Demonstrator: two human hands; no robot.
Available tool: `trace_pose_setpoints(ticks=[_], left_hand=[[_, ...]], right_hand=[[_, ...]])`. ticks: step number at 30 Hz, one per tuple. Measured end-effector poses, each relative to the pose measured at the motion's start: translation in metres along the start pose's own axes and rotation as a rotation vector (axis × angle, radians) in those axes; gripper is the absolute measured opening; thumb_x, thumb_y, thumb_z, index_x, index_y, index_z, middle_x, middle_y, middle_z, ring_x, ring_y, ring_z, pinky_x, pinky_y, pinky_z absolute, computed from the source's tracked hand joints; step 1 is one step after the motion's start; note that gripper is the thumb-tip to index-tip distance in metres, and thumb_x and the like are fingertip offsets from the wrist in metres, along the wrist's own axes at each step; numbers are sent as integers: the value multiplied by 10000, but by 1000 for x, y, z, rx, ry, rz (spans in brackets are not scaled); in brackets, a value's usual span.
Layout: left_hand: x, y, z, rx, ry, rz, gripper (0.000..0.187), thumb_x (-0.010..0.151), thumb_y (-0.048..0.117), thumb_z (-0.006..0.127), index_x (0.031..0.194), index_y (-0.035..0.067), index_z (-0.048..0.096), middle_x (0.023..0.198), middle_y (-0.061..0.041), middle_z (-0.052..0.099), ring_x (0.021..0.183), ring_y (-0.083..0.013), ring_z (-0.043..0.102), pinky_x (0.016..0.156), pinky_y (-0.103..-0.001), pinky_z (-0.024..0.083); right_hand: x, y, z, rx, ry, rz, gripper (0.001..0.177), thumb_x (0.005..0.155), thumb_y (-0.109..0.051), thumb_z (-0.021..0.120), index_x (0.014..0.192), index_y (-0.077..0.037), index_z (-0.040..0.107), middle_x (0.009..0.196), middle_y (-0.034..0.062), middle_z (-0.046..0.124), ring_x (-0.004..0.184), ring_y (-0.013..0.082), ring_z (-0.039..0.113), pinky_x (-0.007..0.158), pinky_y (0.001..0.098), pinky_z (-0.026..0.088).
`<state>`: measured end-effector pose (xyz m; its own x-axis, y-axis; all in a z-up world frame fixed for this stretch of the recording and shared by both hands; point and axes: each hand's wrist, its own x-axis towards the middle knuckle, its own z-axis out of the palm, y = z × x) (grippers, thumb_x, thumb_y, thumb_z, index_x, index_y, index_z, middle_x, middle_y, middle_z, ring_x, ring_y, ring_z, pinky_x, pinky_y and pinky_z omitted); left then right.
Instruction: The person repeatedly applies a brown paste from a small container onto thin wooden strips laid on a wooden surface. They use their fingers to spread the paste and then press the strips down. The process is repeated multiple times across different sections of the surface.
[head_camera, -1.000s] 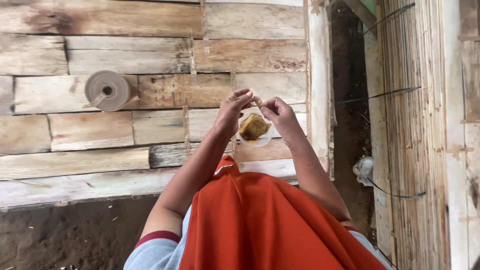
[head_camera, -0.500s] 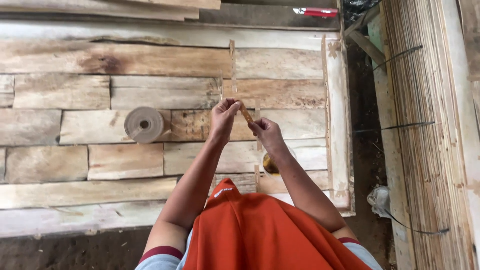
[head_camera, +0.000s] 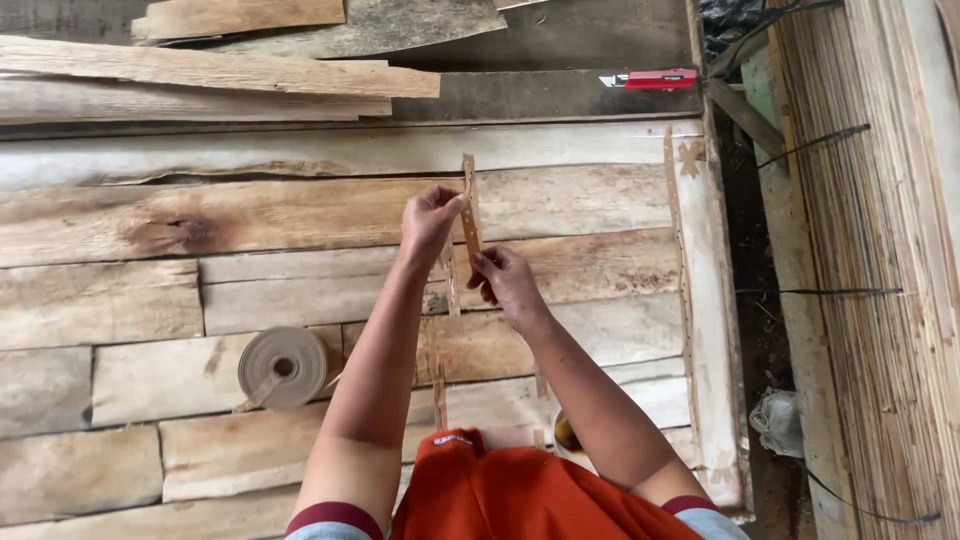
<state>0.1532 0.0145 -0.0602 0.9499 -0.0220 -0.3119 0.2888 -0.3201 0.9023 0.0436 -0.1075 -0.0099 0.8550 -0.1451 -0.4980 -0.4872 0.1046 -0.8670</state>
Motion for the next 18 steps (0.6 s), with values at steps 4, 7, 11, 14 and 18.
trace_pose_setpoints(ticks=[4,7,11,14,18], left_hand=[[47,7,-2,264,36,101,181,848,477,744,942,325,770,881,120,710,930,-200,635,895,-445,417],[80,-21,16,529,146,199,169,865,420,733,987,303,726,991,60,597,1070,-218,498,947,-467,390],[110,-59,36,548,271,321,137,845,345,739,956,272,702,1012,33,520,1064,-247,460,893,-448,386],[113,-69,42,552,312,340,157,837,361,743,948,267,683,1014,29,499,1067,-254,450,898,-454,373],[109,-61,39,609,301,308,213,837,443,741,955,301,632,1041,40,476,1096,-259,432,939,-472,354]], right_hand=[[55,8,7,-5,34,23,235,987,-233,674,951,-1,671,640,167,693,396,144,544,340,236,375],[80,9,12,8,88,59,241,974,-241,659,933,-3,666,646,171,692,410,157,559,346,231,387],[101,14,17,-22,145,65,224,966,-225,662,890,-15,674,625,176,693,392,179,580,330,243,399],[109,21,20,-42,173,61,209,964,-217,670,877,-27,685,611,176,690,383,197,595,321,260,417],[117,24,24,-48,217,60,203,949,-204,683,872,-18,712,590,174,668,388,233,625,338,298,481]])
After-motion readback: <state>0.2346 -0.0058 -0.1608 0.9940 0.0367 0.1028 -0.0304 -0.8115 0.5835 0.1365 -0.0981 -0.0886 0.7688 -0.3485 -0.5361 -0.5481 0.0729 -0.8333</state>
